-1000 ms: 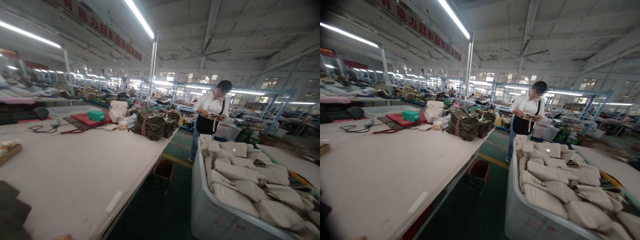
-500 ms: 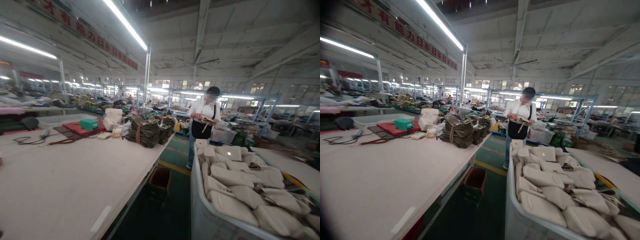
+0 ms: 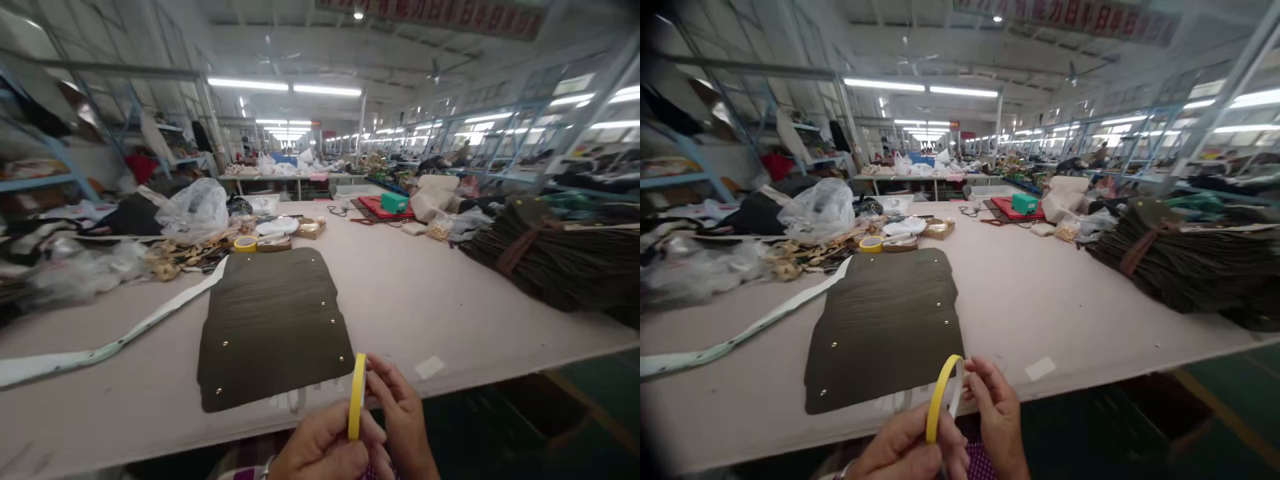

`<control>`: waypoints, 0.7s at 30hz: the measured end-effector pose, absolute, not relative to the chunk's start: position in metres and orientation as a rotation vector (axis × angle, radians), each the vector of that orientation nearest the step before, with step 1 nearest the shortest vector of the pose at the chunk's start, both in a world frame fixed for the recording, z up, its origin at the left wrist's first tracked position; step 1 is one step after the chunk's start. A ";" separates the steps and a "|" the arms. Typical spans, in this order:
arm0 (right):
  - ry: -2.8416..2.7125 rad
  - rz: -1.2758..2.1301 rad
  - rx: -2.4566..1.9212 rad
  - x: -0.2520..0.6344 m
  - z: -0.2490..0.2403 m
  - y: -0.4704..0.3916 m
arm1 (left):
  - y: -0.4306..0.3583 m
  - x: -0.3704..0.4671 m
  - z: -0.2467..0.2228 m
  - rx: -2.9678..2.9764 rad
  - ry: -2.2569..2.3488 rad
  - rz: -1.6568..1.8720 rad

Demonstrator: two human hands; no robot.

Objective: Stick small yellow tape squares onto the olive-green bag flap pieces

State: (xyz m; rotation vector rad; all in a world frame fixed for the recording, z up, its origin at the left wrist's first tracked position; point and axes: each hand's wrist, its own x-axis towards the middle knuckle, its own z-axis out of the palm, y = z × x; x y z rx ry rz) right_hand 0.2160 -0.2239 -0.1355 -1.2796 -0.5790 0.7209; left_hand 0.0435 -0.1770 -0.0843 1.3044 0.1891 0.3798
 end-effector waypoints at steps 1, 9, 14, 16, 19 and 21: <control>-0.567 0.794 -1.265 0.215 -0.132 -0.229 | -0.176 0.047 -0.083 1.167 0.137 0.365; -0.420 0.896 -1.271 0.204 -0.127 -0.245 | -0.172 0.053 -0.083 0.851 0.107 0.392; -0.322 1.192 -1.081 0.200 -0.117 -0.247 | -0.166 0.053 -0.093 0.671 -0.004 0.413; -0.355 1.290 -1.016 0.195 -0.116 -0.251 | -0.166 0.054 -0.096 0.622 -0.027 0.390; -0.445 1.346 -0.996 0.190 -0.118 -0.254 | -0.164 0.050 -0.097 0.601 -0.020 0.311; -0.476 1.343 -1.031 0.191 -0.118 -0.255 | -0.159 0.046 -0.092 0.634 0.012 0.283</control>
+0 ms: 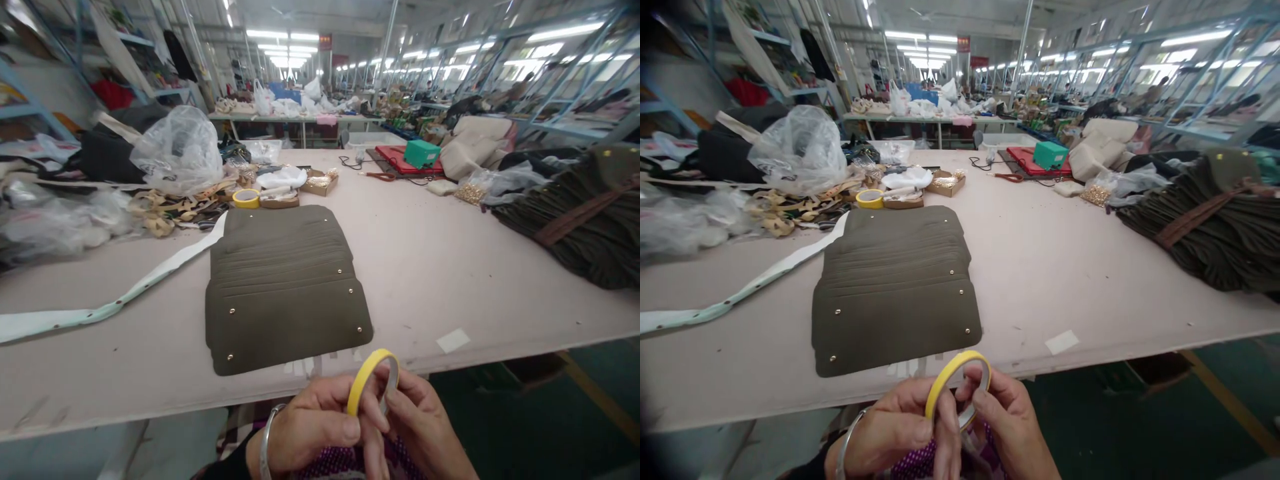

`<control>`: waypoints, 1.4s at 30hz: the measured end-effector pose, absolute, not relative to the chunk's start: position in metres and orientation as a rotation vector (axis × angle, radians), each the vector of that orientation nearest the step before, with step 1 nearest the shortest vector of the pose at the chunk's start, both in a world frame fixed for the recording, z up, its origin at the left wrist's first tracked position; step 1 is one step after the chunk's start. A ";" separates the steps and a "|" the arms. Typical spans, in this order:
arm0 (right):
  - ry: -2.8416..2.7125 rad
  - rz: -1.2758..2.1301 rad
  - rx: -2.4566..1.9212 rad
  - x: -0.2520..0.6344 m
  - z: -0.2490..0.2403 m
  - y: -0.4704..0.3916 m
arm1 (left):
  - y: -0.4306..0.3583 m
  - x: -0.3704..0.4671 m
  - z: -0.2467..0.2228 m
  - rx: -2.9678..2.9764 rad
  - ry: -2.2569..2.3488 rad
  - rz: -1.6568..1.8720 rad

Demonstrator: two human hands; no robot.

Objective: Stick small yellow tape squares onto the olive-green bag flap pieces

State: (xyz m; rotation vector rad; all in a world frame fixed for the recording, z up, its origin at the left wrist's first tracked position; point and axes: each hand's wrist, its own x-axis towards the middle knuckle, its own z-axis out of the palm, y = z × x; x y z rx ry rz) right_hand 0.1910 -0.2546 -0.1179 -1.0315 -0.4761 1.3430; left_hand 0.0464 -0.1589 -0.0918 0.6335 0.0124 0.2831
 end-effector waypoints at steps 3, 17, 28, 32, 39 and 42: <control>-0.545 1.289 -1.191 0.196 -0.116 -0.254 | -0.148 0.041 -0.077 0.903 0.111 0.262; -0.604 0.736 -1.291 0.203 -0.112 -0.262 | -0.150 0.029 -0.069 1.868 0.482 0.325; -0.727 0.803 -1.030 0.187 -0.092 -0.253 | -0.152 0.028 -0.075 2.420 0.430 0.354; -0.711 0.837 -1.062 0.189 -0.096 -0.255 | -0.153 0.029 -0.075 2.422 0.404 0.377; -0.631 0.973 -1.009 0.190 -0.096 -0.257 | -0.156 0.032 -0.079 2.437 0.381 0.352; -0.754 0.836 -1.177 0.192 -0.097 -0.261 | -0.155 0.033 -0.079 2.453 0.400 0.367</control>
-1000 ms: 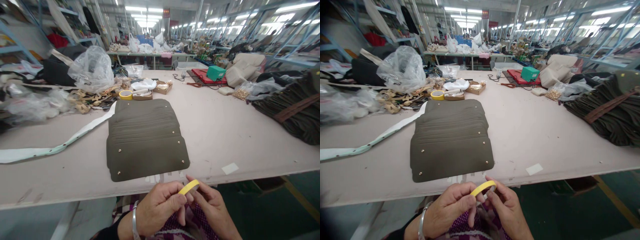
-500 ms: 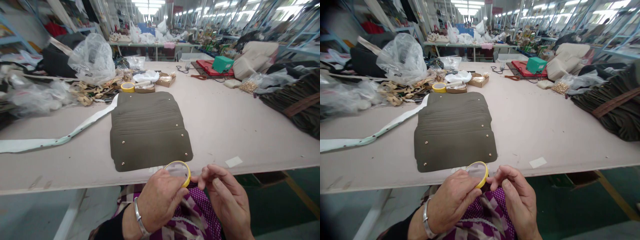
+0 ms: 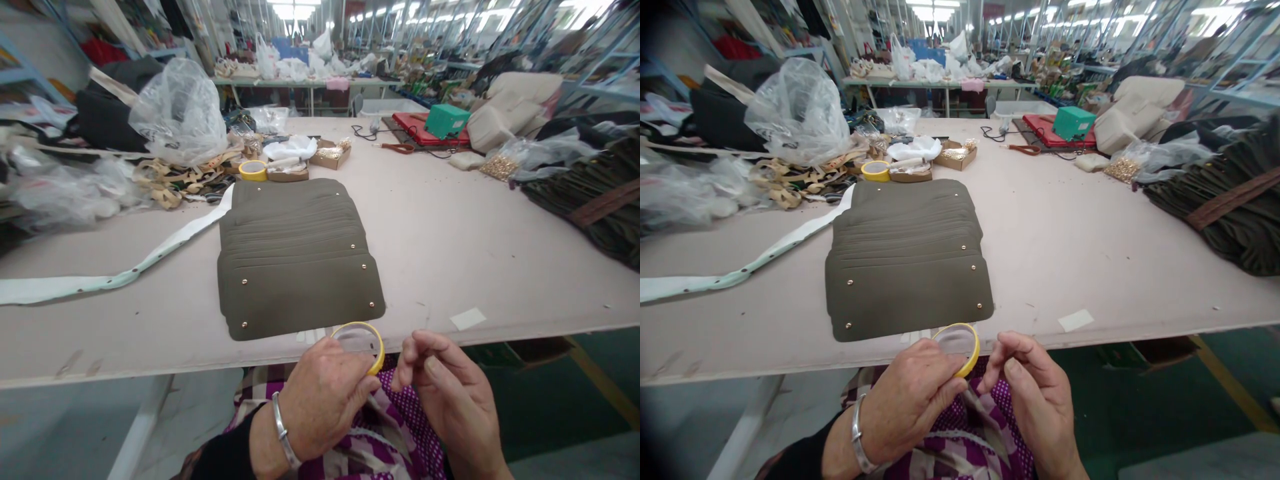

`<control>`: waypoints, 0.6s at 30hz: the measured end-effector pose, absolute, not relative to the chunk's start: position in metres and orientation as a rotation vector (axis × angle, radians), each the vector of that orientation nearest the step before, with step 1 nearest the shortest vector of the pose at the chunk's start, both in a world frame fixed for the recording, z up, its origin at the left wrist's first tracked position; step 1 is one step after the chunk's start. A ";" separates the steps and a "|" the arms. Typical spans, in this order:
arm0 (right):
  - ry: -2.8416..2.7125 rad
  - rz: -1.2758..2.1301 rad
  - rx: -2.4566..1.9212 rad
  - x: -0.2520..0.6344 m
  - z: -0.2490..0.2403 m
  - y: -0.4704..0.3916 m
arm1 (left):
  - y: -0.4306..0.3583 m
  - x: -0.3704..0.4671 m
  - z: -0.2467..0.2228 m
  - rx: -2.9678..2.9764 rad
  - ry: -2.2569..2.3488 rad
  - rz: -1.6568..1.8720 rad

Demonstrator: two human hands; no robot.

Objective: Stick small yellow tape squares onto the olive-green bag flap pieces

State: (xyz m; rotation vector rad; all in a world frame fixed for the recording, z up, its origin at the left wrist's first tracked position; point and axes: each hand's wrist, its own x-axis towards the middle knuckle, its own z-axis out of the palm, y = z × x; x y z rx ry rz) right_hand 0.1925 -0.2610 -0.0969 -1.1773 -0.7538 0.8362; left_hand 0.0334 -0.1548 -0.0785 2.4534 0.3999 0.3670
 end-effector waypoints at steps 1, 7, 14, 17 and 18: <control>-0.866 0.752 -1.277 0.193 -0.097 -0.262 | -0.155 0.034 -0.078 2.459 0.410 0.371; -1.541 0.263 -1.514 0.193 -0.098 -0.258 | -0.157 0.034 -0.081 2.515 0.475 0.382; -1.613 0.140 -1.533 0.194 -0.101 -0.252 | -0.160 0.034 -0.082 2.535 0.502 0.453; -1.620 0.128 -1.523 0.194 -0.100 -0.253 | -0.160 0.032 -0.077 2.539 0.487 0.450; -1.623 0.121 -1.517 0.193 -0.100 -0.253 | -0.161 0.032 -0.076 2.544 0.489 0.446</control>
